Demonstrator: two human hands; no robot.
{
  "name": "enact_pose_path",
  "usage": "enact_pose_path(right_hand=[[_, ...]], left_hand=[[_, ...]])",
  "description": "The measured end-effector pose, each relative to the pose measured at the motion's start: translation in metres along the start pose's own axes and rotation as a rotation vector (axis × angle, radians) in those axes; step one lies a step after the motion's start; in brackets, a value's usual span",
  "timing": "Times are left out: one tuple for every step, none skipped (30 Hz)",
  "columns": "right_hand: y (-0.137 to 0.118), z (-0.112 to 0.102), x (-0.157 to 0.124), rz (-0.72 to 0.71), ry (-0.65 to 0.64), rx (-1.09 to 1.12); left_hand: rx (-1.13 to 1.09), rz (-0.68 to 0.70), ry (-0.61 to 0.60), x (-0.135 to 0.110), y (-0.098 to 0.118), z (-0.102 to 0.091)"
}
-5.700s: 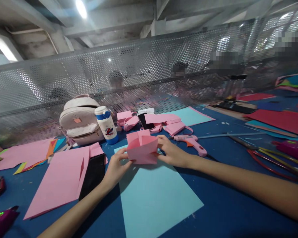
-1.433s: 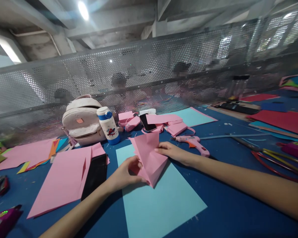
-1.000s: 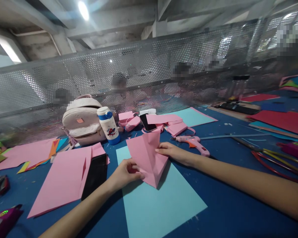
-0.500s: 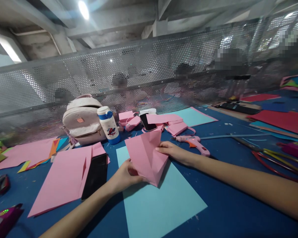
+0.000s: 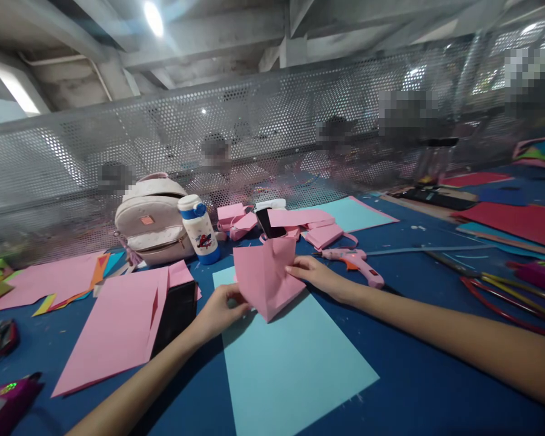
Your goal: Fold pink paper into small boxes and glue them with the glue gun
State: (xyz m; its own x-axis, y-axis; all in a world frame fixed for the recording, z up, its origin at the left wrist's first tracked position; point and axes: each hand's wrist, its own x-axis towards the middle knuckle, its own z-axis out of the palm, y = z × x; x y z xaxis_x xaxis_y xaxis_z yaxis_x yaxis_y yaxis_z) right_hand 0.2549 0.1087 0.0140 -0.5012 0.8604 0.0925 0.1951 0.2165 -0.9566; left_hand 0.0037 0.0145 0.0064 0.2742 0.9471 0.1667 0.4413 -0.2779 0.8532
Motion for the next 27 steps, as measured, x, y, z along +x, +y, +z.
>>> enact_pose_path(right_hand=[[0.0,0.001,0.0,-0.002,-0.008,-0.005],[-0.001,0.002,-0.001,-0.004,-0.015,-0.008],[-0.002,0.003,-0.001,-0.006,-0.022,-0.009],[-0.002,0.004,-0.002,-0.008,-0.03,-0.008],[-0.003,0.005,-0.003,-0.01,-0.039,-0.005],[-0.004,0.006,-0.004,-0.013,-0.049,0.001],[-0.005,0.006,-0.005,-0.016,-0.058,0.009],[-0.005,0.007,-0.006,-0.017,-0.065,0.018],[-0.005,0.008,-0.006,-0.019,-0.068,0.027],[-0.005,0.008,-0.007,-0.018,-0.069,0.034],[-0.005,0.008,-0.007,-0.016,-0.066,0.041],[-0.004,0.008,-0.007,-0.011,-0.061,0.046],[-0.004,0.008,-0.007,-0.005,-0.055,0.051],[-0.003,0.007,-0.006,0.002,-0.05,0.057],[-0.002,0.007,-0.006,0.009,-0.045,0.063],[-0.001,0.006,-0.005,0.015,-0.041,0.071],[-0.001,0.006,-0.004,0.019,-0.036,0.08],[-0.001,0.006,-0.004,0.021,-0.03,0.089],[-0.001,0.005,-0.004,0.021,-0.022,0.098],[-0.002,0.005,-0.004,0.02,-0.013,0.107],[-0.003,0.004,-0.004,0.016,-0.004,0.114],[-0.004,0.004,-0.004,0.01,0.006,0.121],[-0.006,0.004,-0.004,0.004,0.013,0.128],[-0.007,0.004,-0.005,-0.004,0.019,0.134],[-0.008,0.004,-0.005,-0.01,0.025,0.14],[-0.009,0.004,-0.006,-0.016,0.028,0.144],[-0.009,0.004,-0.006,-0.021,0.03,0.147]], left_hand=[[-0.016,-0.008,-0.039,-0.001,0.0,0.002],[-0.031,-0.014,-0.076,-0.002,0.0,0.004],[-0.045,-0.019,-0.107,-0.002,0.0,0.005],[-0.056,-0.023,-0.128,-0.003,0.001,0.006],[-0.063,-0.024,-0.14,-0.003,0.001,0.008],[-0.068,-0.024,-0.145,-0.004,0.002,0.009],[-0.071,-0.023,-0.144,-0.004,0.003,0.009],[-0.073,-0.022,-0.141,-0.005,0.004,0.01],[-0.073,-0.022,-0.136,-0.005,0.004,0.01],[-0.073,-0.023,-0.128,-0.005,0.004,0.011],[-0.074,-0.026,-0.114,-0.005,0.004,0.01],[-0.074,-0.029,-0.096,-0.005,0.003,0.01],[-0.076,-0.032,-0.074,-0.004,0.002,0.009],[-0.082,-0.033,-0.053,-0.004,0.0,0.009],[-0.094,-0.033,-0.034,-0.002,-0.002,0.008],[-0.11,-0.03,-0.02,-0.001,-0.004,0.007],[-0.132,-0.024,-0.008,0.0,-0.005,0.007],[-0.156,-0.017,0.009,0.001,-0.007,0.006],[-0.182,-0.01,0.034,0.002,-0.008,0.005],[-0.205,-0.002,0.069,0.003,-0.01,0.004],[-0.224,0.003,0.115,0.004,-0.011,0.003],[-0.238,0.007,0.168,0.004,-0.012,0.002],[-0.244,0.008,0.223,0.004,-0.013,0.001],[-0.244,0.007,0.274,0.004,-0.014,0.0],[-0.239,0.005,0.317,0.003,-0.015,0.0],[-0.232,0.002,0.348,0.002,-0.015,-0.001],[-0.227,0.002,0.365,0.001,-0.016,0.0]])
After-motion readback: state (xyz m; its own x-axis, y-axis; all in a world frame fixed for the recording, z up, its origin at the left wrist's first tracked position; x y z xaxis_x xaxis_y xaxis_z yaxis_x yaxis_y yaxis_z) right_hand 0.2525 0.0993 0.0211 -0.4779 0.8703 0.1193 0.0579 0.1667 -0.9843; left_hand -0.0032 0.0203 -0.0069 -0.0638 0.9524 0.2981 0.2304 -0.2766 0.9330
